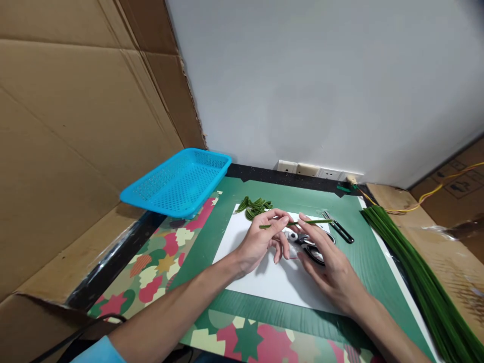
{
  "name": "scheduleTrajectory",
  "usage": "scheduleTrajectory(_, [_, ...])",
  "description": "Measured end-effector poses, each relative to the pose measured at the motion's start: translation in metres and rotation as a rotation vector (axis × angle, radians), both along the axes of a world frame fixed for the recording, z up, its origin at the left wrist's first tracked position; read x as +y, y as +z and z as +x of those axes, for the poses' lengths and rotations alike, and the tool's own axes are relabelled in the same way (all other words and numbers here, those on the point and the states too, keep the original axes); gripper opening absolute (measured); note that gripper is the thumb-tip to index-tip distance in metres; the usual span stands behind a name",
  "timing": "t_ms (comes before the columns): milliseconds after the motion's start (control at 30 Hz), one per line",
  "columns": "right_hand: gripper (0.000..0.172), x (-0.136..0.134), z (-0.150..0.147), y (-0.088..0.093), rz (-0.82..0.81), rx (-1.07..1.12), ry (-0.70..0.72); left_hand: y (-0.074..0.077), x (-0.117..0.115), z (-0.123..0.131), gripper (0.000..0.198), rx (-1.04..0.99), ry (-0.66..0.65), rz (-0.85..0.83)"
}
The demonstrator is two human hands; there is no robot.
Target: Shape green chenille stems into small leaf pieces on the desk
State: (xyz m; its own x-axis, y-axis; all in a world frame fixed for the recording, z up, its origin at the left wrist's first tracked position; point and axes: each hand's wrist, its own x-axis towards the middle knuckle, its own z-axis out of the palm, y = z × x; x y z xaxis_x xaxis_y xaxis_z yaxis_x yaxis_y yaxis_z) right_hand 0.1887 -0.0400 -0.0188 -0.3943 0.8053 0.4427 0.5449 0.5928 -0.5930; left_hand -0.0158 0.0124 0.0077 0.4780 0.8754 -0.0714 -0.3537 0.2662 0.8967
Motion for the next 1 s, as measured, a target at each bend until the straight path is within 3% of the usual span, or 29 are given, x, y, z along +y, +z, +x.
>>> scheduleTrajectory(300, [0.064, 0.005, 0.003, -0.004, 0.013, 0.005, -0.200, -0.001, 0.002, -0.001, 0.041, 0.137, 0.002, 0.133])
scheduleTrajectory(533, [0.062, 0.005, 0.000, -0.005, 0.147, -0.121, -0.164, -0.011, 0.000, 0.005, 0.053, 0.280, 0.021, 0.160])
scheduleTrajectory(700, [0.061, 0.008, 0.001, -0.002, 0.241, -0.234, -0.260, -0.014, 0.002, 0.003, 0.047, 0.319, 0.100, 0.224])
scheduleTrajectory(1000, [0.023, 0.008, 0.006, -0.002, 0.308, -0.172, -0.235, -0.005, 0.000, 0.000, 0.034, 0.428, 0.152, 0.384])
